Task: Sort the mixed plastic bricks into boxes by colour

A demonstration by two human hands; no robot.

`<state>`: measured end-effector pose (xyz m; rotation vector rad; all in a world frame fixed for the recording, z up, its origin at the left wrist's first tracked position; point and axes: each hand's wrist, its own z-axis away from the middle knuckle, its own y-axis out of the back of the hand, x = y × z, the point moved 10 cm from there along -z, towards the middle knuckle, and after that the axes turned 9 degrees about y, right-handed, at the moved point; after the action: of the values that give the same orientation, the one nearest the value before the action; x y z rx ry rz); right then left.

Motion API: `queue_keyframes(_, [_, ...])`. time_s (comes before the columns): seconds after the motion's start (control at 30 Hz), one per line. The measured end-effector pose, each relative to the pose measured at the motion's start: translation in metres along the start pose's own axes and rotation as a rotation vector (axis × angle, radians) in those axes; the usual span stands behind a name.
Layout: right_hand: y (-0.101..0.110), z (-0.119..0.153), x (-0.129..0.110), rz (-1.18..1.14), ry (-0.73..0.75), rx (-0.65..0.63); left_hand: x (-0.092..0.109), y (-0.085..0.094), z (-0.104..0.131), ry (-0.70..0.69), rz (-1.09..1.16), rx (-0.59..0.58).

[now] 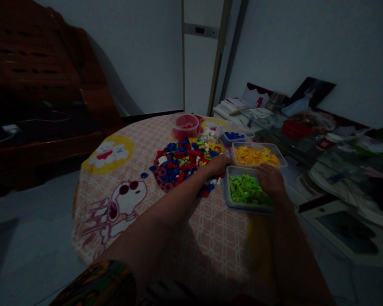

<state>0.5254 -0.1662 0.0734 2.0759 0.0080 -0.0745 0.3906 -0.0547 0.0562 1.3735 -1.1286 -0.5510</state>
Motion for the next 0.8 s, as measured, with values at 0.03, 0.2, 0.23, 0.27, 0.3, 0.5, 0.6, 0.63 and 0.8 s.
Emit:
queue_keyframes(0.03, [0.0, 0.0, 0.0, 0.001, 0.001, 0.003, 0.0, 0.0, 0.001, 0.006, 0.0, -0.008])
queue_keyframes(0.2, [-0.001, 0.0, 0.0, 0.001, 0.014, 0.011, -0.002, -0.004, 0.003, 0.026, -0.055, -0.018])
queue_keyframes(0.23, [-0.001, 0.0, 0.0, 0.004, 0.013, 0.01, -0.004, -0.003, 0.003, 0.043, -0.04, -0.008])
queue_keyframes(0.27, [-0.002, 0.0, 0.0, 0.008, 0.01, 0.008, -0.007, -0.001, 0.003, 0.06, -0.008, 0.009])
queue_keyframes(0.3, [-0.002, 0.0, 0.001, 0.011, 0.005, 0.008, -0.011, 0.003, 0.003, 0.078, 0.037, 0.034])
queue_keyframes(0.5, [0.0, 0.001, -0.001, -0.012, 0.026, 0.029, -0.038, 0.024, 0.003, 0.215, 0.303, 0.185])
queue_keyframes(0.6, [-0.001, 0.0, -0.001, -0.015, 0.017, 0.024, -0.04, 0.026, 0.001, 0.235, 0.371, 0.196])
queue_keyframes(0.63, [-0.001, 0.0, -0.001, -0.014, 0.011, 0.023, -0.038, 0.026, -0.001, 0.241, 0.382, 0.196])
queue_keyframes(0.8, [-0.002, 0.0, 0.0, -0.019, -0.012, 0.006, -0.027, 0.027, -0.019, 0.291, 0.42, 0.187])
